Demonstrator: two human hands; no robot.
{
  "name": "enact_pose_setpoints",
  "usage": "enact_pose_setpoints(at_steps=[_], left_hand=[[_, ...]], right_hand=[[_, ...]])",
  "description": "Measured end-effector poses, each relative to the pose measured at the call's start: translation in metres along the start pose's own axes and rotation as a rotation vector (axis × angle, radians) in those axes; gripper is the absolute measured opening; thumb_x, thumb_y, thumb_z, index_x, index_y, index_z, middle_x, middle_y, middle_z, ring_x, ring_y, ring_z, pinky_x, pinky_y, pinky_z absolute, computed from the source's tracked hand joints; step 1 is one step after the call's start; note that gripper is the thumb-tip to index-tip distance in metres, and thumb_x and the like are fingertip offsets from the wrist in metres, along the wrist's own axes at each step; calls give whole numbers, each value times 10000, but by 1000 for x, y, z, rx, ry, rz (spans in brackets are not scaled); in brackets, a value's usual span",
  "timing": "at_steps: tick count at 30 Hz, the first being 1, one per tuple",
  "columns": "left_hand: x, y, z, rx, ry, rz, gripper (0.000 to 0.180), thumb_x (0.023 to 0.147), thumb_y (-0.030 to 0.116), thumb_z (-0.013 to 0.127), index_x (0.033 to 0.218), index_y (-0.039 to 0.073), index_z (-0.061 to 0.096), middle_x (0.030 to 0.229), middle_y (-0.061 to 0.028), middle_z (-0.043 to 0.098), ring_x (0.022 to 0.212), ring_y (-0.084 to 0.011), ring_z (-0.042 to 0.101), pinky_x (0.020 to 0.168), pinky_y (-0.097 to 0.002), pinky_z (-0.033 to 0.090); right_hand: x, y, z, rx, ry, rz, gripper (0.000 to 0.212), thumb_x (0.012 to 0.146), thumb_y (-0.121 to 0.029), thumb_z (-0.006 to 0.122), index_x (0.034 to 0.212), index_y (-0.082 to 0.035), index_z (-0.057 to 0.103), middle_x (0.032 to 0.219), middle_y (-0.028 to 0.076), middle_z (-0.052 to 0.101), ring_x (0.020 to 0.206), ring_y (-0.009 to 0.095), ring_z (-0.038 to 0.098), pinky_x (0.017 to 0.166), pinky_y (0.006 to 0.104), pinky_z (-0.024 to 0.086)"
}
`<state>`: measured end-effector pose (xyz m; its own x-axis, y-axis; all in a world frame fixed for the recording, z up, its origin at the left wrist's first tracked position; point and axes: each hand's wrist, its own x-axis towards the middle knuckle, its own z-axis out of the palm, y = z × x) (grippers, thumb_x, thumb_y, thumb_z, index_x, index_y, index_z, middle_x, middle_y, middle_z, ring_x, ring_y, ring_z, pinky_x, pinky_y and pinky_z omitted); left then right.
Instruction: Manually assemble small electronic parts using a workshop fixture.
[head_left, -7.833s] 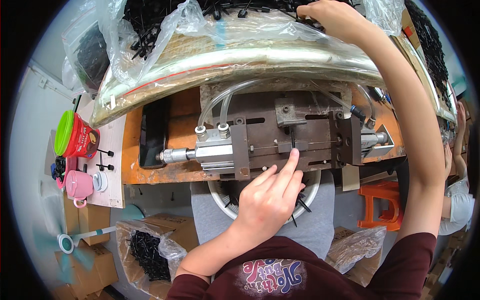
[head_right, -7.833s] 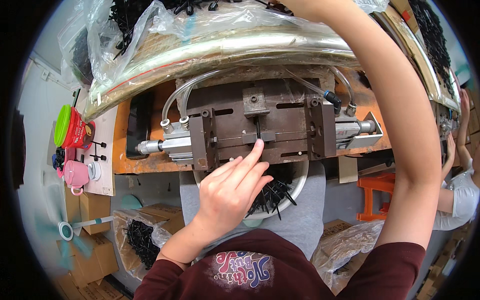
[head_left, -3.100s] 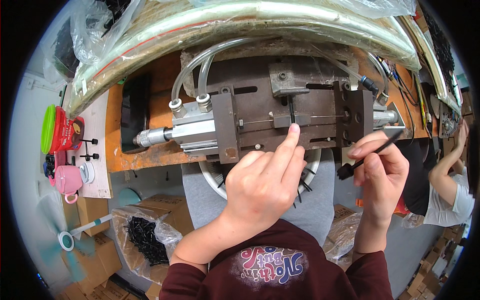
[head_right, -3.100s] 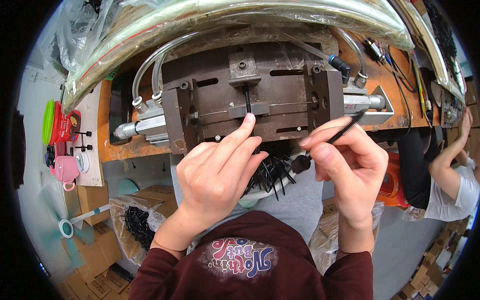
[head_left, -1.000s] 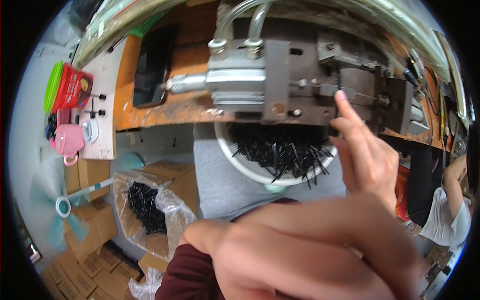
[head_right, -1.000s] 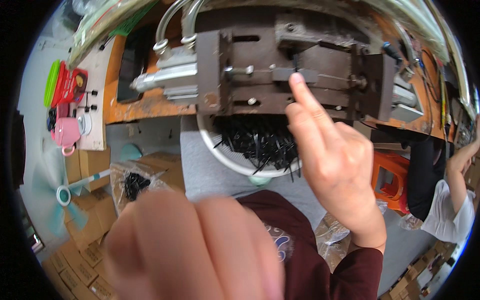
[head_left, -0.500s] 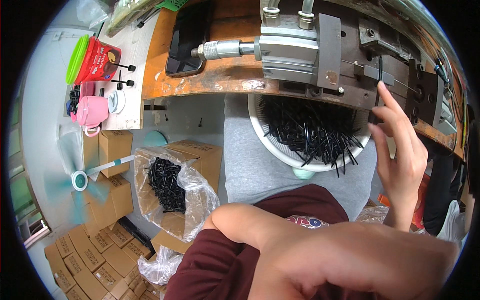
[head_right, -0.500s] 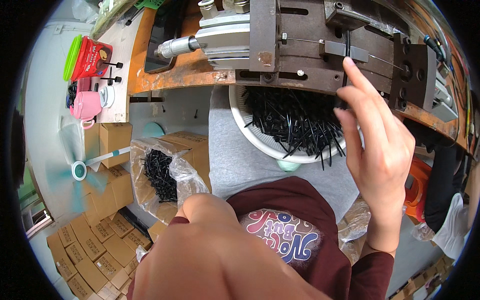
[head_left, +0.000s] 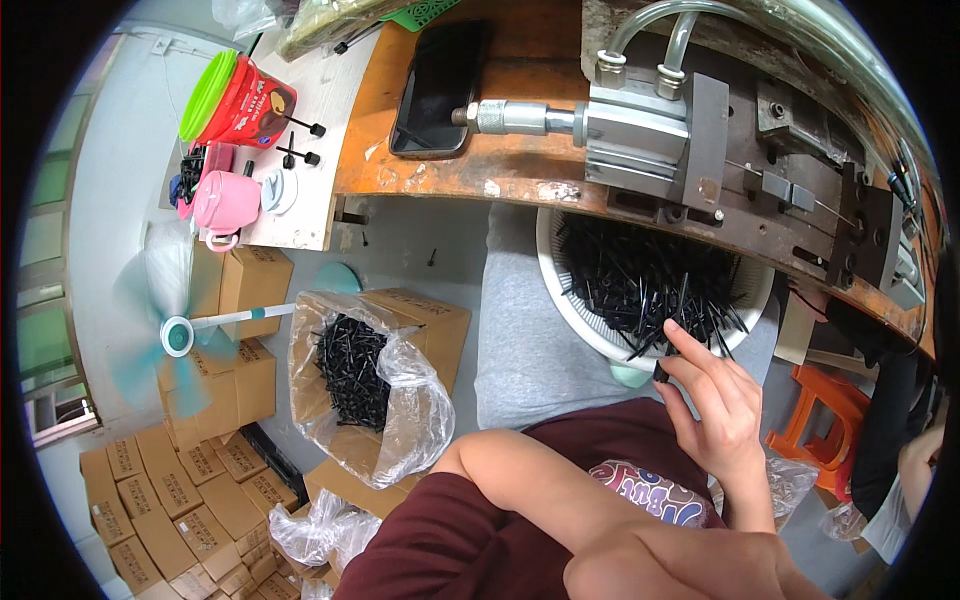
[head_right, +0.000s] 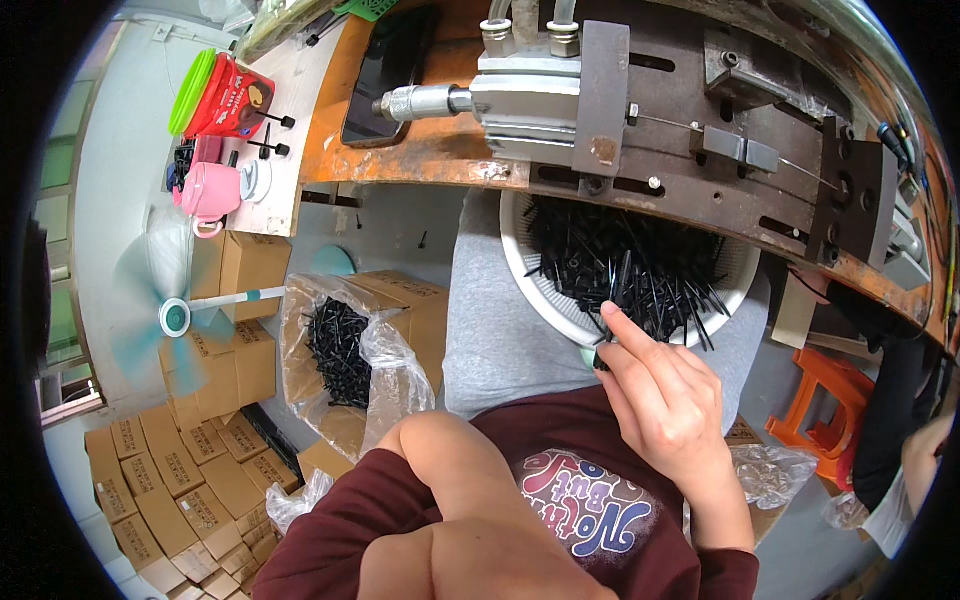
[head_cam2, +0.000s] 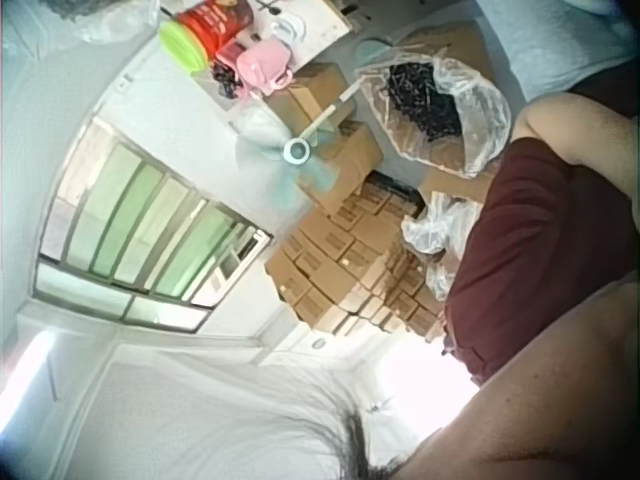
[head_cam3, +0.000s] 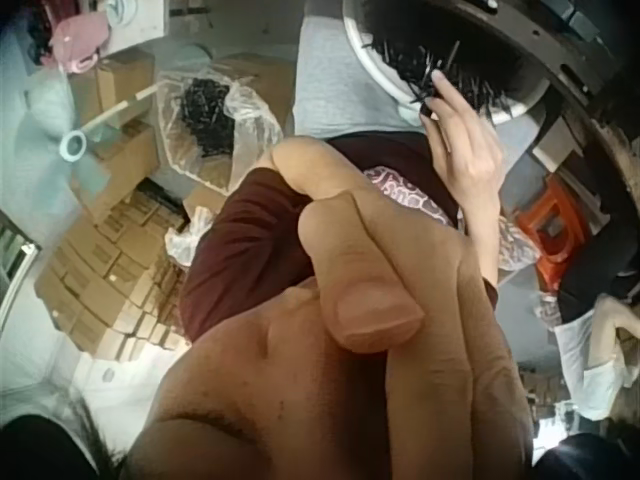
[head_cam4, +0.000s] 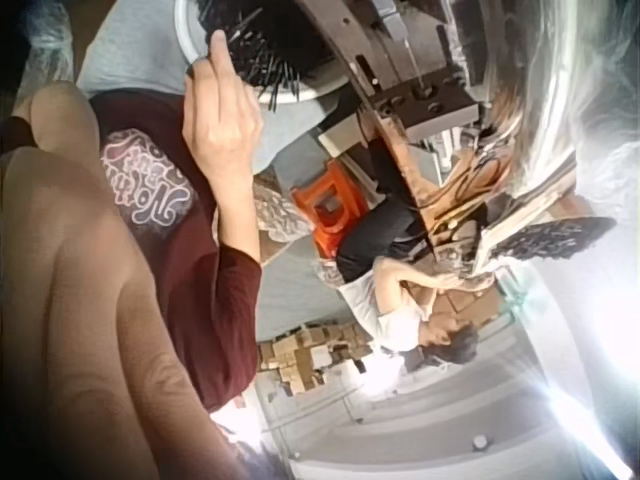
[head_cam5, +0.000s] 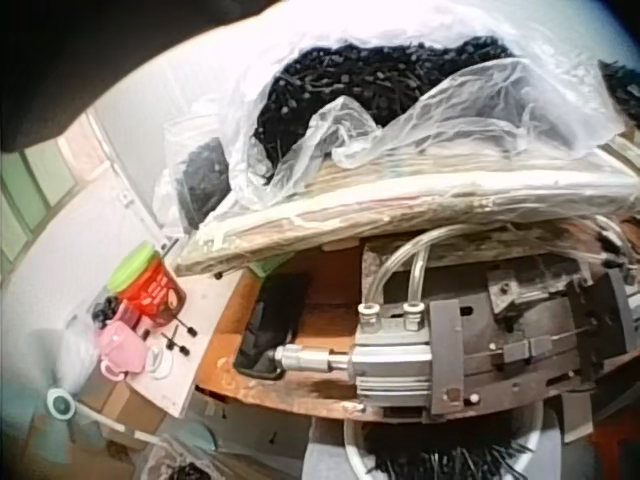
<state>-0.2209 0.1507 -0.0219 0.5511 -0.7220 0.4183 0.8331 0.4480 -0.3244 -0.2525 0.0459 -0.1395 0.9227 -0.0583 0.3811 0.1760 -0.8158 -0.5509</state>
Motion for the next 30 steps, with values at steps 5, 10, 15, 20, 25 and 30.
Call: enact_pose_setpoints(at_steps=[5,10,15,20,25,30], left_hand=[[-2,0,15,-293,249,-211,474,1062,182,308,1360,-165,432,1204,-320,613,970,-311,671,923,-361,536],[2,27,8,-333,202,-705,570,1099,291,296,1411,-175,396,1304,-294,591,1109,-285,658,920,-360,534],[-22,30,-33,71,-161,-778,480,1086,269,393,1271,-131,584,1173,-221,686,997,-287,687,821,-345,547],[-29,91,-50,1061,-34,-859,211,976,107,577,900,-30,719,906,-218,720,781,-309,714,712,-369,564],[-87,172,-120,2025,726,-60,169,1002,102,563,1052,-12,677,1007,-134,715,918,-202,690,865,-343,541],[-99,271,-189,2703,854,184,504,920,189,672,1359,-4,518,1211,-190,662,1048,-291,670,922,-386,527]], right_hand=[[-4,1,5,-12,-27,5,236,702,3,780,911,5,671,1204,165,690,682,219,668,600,308,510],[-13,10,13,-19,0,36,251,711,-9,778,932,-8,660,1222,153,683,707,227,675,610,324,512],[-29,38,34,-23,-9,92,246,744,-34,753,971,-23,656,1249,113,660,786,246,663,668,335,523],[-57,70,45,-170,-25,251,401,774,-29,711,1165,-20,627,1363,143,569,1129,312,591,901,409,493],[-96,92,38,-316,-77,359,546,754,-24,713,1282,-28,573,1427,160,505,1246,347,521,1026,448,425],[-87,106,72,-268,-163,470,913,656,-141,821,1462,-65,398,1475,222,421,1315,383,449,1066,468,392]])
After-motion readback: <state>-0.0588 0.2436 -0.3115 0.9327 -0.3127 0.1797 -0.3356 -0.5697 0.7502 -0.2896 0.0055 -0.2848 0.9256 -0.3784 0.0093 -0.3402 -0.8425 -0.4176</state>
